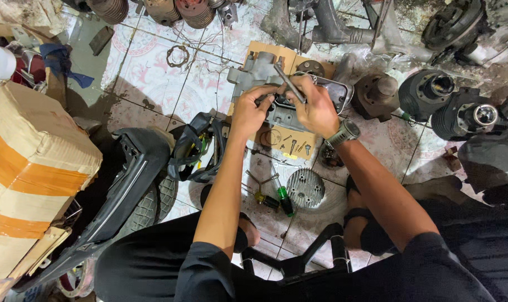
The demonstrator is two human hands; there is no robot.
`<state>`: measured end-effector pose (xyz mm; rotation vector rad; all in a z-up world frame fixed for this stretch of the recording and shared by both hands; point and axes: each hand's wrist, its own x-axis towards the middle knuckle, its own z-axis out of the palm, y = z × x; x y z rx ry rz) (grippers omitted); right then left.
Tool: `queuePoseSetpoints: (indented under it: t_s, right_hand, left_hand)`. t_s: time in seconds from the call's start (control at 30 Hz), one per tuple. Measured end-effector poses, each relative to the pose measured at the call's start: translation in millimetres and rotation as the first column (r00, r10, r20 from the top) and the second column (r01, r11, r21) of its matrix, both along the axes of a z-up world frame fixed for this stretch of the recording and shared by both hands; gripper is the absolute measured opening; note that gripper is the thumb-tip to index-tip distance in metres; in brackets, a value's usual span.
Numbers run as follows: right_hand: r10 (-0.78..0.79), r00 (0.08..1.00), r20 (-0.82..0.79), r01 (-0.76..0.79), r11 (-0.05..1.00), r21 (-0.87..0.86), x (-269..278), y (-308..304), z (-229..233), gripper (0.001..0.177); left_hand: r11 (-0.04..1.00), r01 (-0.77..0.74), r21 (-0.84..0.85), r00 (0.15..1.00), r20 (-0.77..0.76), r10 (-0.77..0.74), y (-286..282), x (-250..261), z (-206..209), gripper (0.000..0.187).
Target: The person sits cross-legged and uses a screwdriver to tighten screws on a small engine component. They then place the component on a larger engine block and continue to tighten screws with the screwdriver.
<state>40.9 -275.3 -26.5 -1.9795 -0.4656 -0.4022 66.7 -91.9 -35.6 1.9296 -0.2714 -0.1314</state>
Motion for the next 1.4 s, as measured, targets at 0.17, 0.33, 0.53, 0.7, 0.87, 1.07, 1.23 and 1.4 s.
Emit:
queuePoseSetpoints:
  t_s: [0.17,0.33,0.53,0.7,0.87,1.07,1.23,1.4]
  right_hand:
    - [-0.025,0.992,0.121,0.034,0.997,-0.076,7,-7,-22,0.017]
    - [-0.062,0.98,0.19,0.053,0.997,0.056,9,-6,-15,0.02]
    - [0.064,0.997,0.034,-0.069,0.983,0.172,5,-16,18,0.015]
    - [0.092,0.995,-0.047,-0.086,0.989,0.123,5,-30,12,0.049]
    - [0.169,0.985,0.044,-0.17,0.985,0.023,15,-24,1,0.032]
    - [0.135,0.987,0.092,-0.142,0.987,0.072,21,-10,-4,0.013]
    - [0.118,0.989,0.094,-0.128,0.986,0.108,15,-5,3,0.014]
    - [0.188,0.981,-0.045,-0.182,0.976,0.117,9,-5,21,0.009]
  left_hand:
    - [0.999,0.014,-0.045,0.999,0.043,-0.012,-6,-2,10,0.02]
    - [0.997,0.025,-0.074,0.997,0.068,-0.02,-15,-1,12,0.022]
    - [0.998,0.057,-0.037,0.96,0.276,-0.045,-20,9,6,0.012]
    - [0.993,0.113,0.018,0.932,0.344,-0.112,-19,13,2,0.008]
    - [0.987,0.154,0.043,0.939,0.304,-0.159,-15,10,1,0.009]
    - [0.982,0.187,0.008,0.956,0.228,-0.184,-9,10,2,0.021]
    - [0.99,0.134,-0.032,0.983,0.13,-0.129,-10,11,-1,0.012]
    - [0.991,0.132,0.027,0.979,0.152,-0.134,-9,14,-18,0.008]
